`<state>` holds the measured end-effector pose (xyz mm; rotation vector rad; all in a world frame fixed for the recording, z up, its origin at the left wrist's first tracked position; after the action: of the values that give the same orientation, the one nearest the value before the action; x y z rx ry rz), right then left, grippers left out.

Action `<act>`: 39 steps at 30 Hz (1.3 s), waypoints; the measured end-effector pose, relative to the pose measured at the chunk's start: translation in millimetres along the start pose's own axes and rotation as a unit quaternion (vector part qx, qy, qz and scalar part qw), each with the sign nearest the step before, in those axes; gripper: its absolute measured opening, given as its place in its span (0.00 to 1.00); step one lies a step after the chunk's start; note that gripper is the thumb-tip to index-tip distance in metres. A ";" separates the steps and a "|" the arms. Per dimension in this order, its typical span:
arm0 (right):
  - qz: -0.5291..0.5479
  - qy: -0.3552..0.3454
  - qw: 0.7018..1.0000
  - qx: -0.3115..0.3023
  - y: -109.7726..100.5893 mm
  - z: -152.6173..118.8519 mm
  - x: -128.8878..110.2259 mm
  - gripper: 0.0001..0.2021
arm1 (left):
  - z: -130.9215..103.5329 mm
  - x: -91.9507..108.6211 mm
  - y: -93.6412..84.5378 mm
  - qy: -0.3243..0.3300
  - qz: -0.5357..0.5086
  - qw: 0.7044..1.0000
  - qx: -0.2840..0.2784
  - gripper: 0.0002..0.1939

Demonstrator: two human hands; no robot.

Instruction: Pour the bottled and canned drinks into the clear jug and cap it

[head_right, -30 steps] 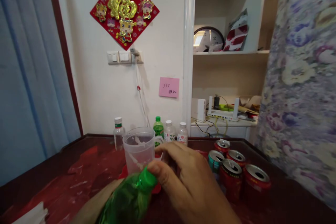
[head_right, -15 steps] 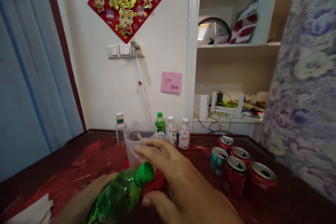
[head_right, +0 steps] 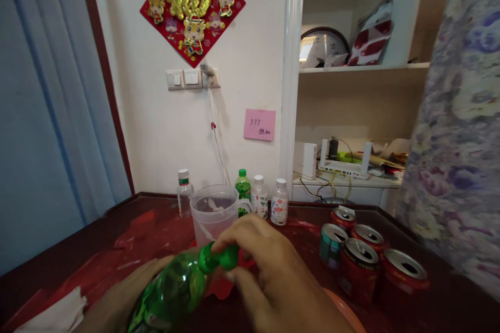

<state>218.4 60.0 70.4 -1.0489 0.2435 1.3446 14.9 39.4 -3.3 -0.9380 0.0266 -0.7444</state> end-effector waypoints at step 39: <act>-0.047 -0.028 0.971 0.233 -64.0 -7.0 11.5 0.13 | 154.4 -20.9 -55.7 0.246 0.484 0.837 0.063 0.23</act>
<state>280.1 70.8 89.0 -0.6185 0.4392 1.1536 18.4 142.6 126.0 -0.4676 0.8430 -0.0070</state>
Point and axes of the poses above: each hand's wrist, its own z-axis towards the middle knuckle, its own y-axis out of the palm, x = y × z, the point moved 9 cm from there along z, towards the middle knuckle, and after that the axes turned 8 degrees about x, right-handed, at the moved point
